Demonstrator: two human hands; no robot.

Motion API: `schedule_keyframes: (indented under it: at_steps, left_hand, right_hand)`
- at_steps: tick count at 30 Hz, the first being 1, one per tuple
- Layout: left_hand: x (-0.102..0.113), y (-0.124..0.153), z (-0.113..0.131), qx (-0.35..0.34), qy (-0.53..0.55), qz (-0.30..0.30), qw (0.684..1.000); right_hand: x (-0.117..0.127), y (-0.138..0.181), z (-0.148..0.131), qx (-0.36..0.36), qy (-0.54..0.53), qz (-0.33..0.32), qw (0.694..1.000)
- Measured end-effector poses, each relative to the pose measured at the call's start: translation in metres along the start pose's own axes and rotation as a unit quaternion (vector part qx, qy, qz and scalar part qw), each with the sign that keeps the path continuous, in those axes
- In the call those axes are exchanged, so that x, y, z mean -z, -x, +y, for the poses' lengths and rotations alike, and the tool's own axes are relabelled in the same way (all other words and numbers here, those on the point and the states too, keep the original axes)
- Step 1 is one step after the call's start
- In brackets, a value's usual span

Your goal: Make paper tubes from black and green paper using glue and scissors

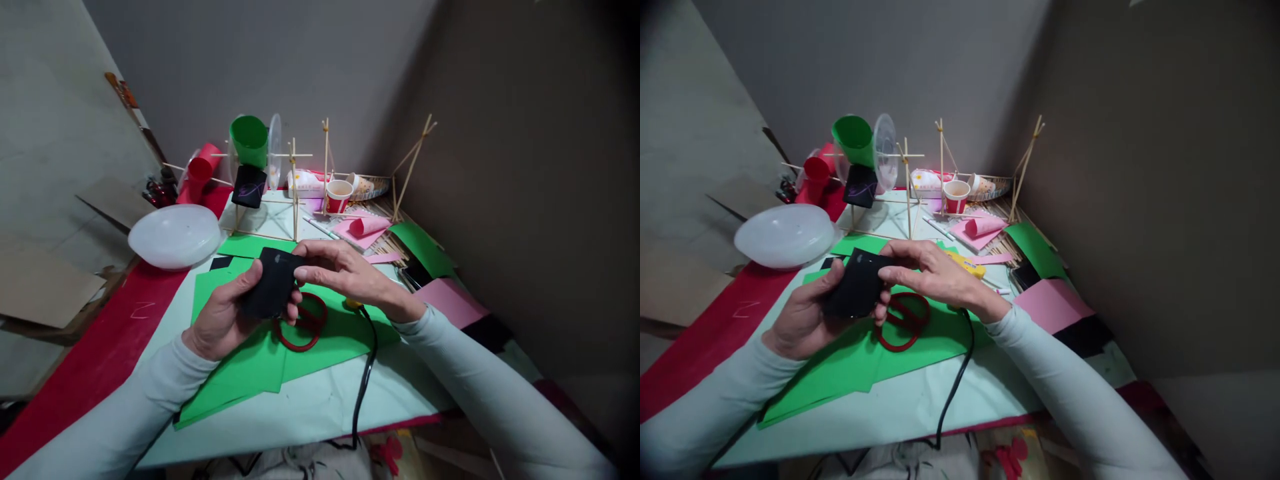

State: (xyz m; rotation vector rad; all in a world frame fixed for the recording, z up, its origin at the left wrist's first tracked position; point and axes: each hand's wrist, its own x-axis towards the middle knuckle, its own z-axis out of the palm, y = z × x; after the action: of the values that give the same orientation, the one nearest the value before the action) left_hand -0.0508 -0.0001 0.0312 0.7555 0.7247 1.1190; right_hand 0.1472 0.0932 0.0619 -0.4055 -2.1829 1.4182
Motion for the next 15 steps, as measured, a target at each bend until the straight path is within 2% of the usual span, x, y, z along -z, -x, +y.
schedule_keyframes:
  at_steps: [3,8,15]
  left_hand:
    - [-0.001,0.002,-0.002,-0.016,-0.011,0.004,1.000]
    - [-0.005,0.007,-0.002,-0.030,-0.028,-0.008,0.999]
    - [-0.016,0.010,0.000,-0.063,-0.002,0.044,0.997]
  right_hand:
    - [-0.001,0.001,0.004,-0.008,-0.043,0.006,0.999]
    - [-0.003,0.001,0.005,-0.017,-0.038,0.048,0.998]
    - [-0.002,-0.004,0.011,0.038,-0.073,0.151,0.985]
